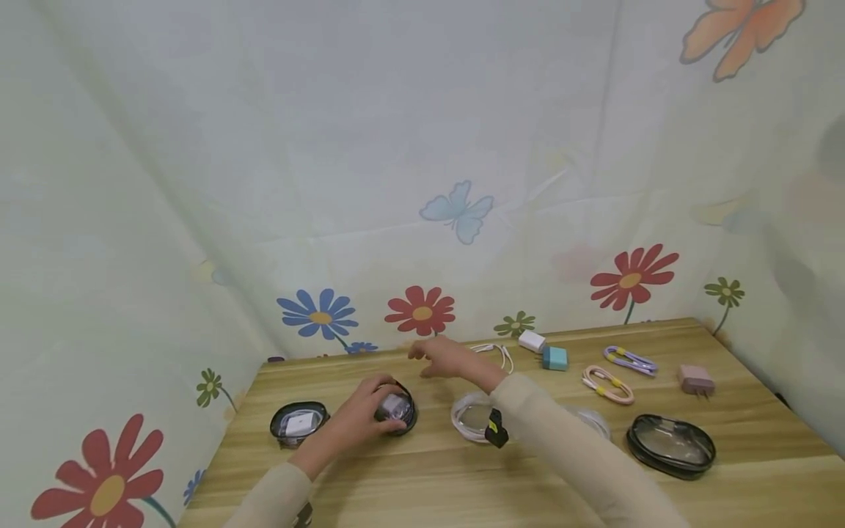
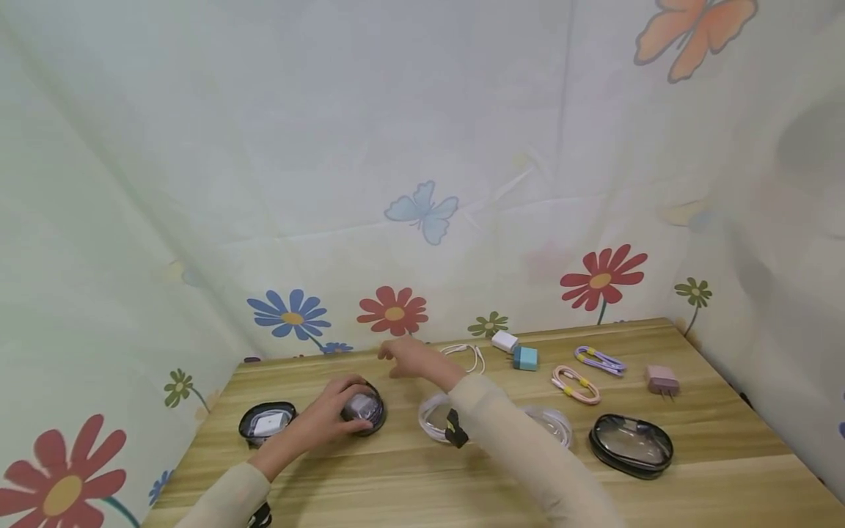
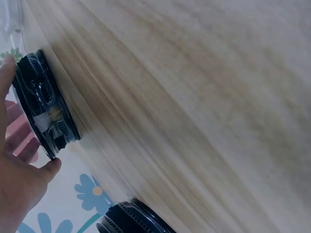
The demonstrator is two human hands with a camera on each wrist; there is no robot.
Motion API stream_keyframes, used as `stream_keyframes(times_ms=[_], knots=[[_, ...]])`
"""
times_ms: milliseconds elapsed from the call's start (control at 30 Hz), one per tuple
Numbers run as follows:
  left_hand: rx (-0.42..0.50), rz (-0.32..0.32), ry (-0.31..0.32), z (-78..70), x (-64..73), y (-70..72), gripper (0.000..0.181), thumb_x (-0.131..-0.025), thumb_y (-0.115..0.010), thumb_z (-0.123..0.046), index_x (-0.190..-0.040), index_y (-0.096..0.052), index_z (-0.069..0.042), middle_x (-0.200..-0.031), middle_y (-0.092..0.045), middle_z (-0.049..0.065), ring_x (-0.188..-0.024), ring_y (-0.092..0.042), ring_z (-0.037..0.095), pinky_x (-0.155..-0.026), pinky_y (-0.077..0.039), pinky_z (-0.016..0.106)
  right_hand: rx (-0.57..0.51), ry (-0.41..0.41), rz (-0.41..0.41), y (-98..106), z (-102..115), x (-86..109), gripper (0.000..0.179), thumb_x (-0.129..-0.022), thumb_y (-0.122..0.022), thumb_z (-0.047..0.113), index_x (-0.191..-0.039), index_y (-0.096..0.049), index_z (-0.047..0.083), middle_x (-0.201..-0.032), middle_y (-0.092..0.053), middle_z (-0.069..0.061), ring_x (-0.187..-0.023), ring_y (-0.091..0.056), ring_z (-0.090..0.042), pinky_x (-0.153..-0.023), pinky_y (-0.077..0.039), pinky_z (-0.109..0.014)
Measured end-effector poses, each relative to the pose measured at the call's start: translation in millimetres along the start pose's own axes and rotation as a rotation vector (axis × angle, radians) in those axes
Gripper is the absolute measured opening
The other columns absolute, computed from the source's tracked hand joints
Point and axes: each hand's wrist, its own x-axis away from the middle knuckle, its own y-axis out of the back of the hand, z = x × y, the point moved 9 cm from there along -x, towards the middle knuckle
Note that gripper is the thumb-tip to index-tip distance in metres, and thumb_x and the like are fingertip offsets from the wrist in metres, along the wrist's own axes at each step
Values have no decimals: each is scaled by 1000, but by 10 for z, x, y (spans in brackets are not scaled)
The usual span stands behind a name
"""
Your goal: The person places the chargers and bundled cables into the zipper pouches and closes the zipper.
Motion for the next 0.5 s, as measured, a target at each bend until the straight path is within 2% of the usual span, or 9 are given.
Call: stream_keyframes(times_ms=[167, 233, 300, 367, 467, 500], knots=[[-45, 51, -14, 8, 2, -29, 52, -93, -68, -55, -131, -66, -19, -141, -52, 5, -132, -48, 28, -107, -44, 51, 25, -33, 33, -51, -12, 60, 41, -94, -74, 14, -133, -65, 6, -132, -66, -11, -123, -61, -28, -102, -49, -41], [-40, 80, -44, -8, 4, -24, 46, -102, -58, -48, -132, -66, -15, -140, -52, 9, -132, -49, 31, -107, -43, 53, 26, -38, 34, -74, -17, 80, 42, -94, -74, 16, -134, -64, 7, -136, -64, -10, -126, -59, -28, -106, -47, -42], [-37, 135, -65, -18, 9, -13, 39, -107, -52, -35, -136, -65, -11, -141, -51, 11, -133, -47, 32, -108, -41, 54, 35, -37, 35, -103, -29, 89, 44, -94, -75, 18, -135, -64, 8, -139, -62, -9, -129, -57, -27, -108, -45, -43], [-52, 199, -92, -22, 14, -8, 38, -104, -51, -19, -139, -62, -9, -143, -49, 13, -134, -45, 33, -109, -40, 55, 48, -36, 33, -125, -42, 94, 45, -93, -76, 18, -135, -64, 9, -140, -62, -9, -130, -56, -27, -109, -44, -42], [-95, 295, -109, -20, 37, 4, 57, -89, -60, -5, -146, -56, -9, -147, -45, 12, -137, -41, 32, -109, -40, 53, 60, -36, 32, -139, -44, 109, 46, -91, -78, 18, -134, -65, 10, -139, -62, -8, -129, -57, -26, -108, -44, -42], [-113, 308, -126, -30, 40, 12, 62, -85, -63, -2, -146, -55, -9, -147, -45, 13, -136, -42, 32, -108, -42, 53, 57, -38, 33, -141, -43, 115, 47, -90, -79, 17, -134, -65, 10, -138, -62, -8, -129, -57, -26, -108, -45, -42]])
